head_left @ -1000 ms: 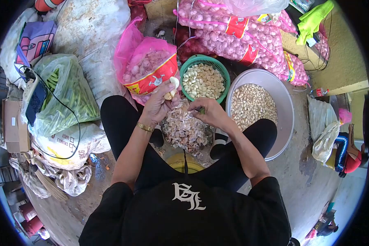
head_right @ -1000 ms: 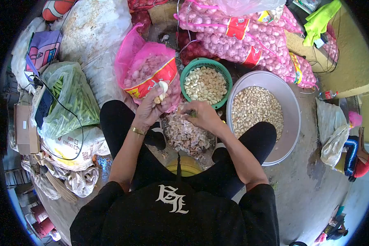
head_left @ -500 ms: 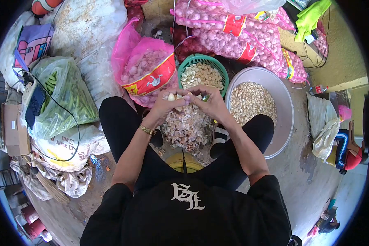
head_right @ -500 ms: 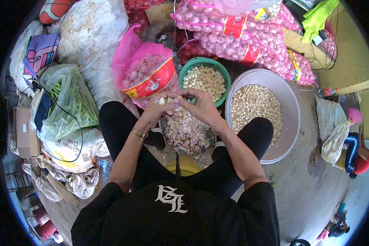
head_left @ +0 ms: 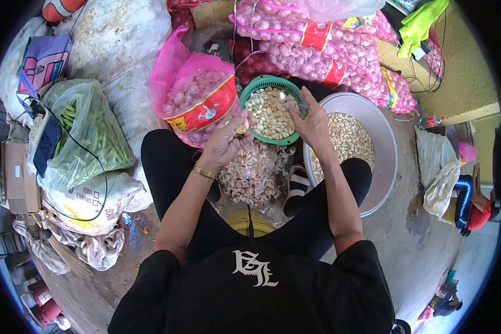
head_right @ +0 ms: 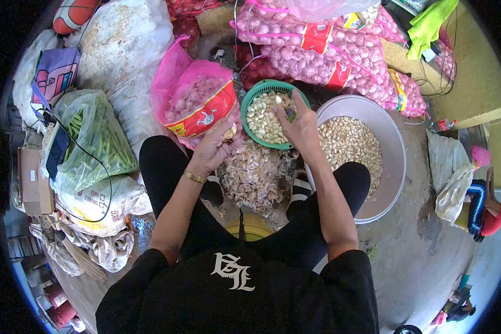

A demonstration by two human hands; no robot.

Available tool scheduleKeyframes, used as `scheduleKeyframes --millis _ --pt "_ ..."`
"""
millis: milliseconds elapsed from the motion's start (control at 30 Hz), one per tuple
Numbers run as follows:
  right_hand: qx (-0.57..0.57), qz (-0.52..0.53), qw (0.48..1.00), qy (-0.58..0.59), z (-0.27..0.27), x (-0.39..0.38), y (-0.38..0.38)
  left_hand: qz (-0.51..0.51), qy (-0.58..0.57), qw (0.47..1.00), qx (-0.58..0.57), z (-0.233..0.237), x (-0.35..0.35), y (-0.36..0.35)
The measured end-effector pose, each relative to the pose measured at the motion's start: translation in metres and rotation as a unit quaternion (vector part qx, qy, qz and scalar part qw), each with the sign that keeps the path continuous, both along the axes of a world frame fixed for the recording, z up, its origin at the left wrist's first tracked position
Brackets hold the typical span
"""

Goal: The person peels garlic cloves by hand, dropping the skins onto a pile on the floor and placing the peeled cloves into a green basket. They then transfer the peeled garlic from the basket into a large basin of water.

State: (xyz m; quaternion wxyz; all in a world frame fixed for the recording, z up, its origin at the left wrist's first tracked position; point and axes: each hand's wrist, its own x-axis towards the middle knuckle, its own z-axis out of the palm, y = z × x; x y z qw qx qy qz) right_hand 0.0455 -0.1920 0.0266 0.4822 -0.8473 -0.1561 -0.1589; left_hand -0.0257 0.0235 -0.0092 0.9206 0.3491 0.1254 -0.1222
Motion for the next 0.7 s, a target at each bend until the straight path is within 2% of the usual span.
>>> scheduleKeyframes --millis 67,133,167,233,367,433,633,700 --pt "0.01 0.029 1.0 0.005 0.0 -0.002 0.0 0.006 0.021 1.0 -0.013 0.001 0.0 0.0" --pt "0.018 0.154 0.973 0.171 0.009 -0.014 0.003 0.009 0.043 0.999 -0.025 0.004 0.001 -0.002" --pt "0.018 0.154 0.973 0.172 0.012 -0.02 0.007 0.005 0.028 0.999 -0.027 0.003 0.001 -0.004" --pt "0.018 0.245 0.956 0.158 0.017 -0.031 0.02 0.001 0.014 0.999 -0.029 0.0 0.001 -0.006" --pt "0.038 0.222 0.967 0.119 -0.005 -0.032 0.031 -0.005 0.006 1.0 -0.02 -0.003 0.0 -0.005" --pt "0.034 0.235 0.97 0.058 -0.006 -0.03 0.032 -0.007 -0.001 1.0 -0.011 0.0 0.001 -0.004" --pt "0.019 0.215 0.976 0.038 -0.001 -0.032 0.036 0.027 0.027 0.999 0.0 -0.001 -0.001 -0.006" --pt "0.014 0.238 0.97 0.037 0.0 -0.034 0.037 0.007 -0.017 0.999 -0.04 -0.002 0.0 -0.005"
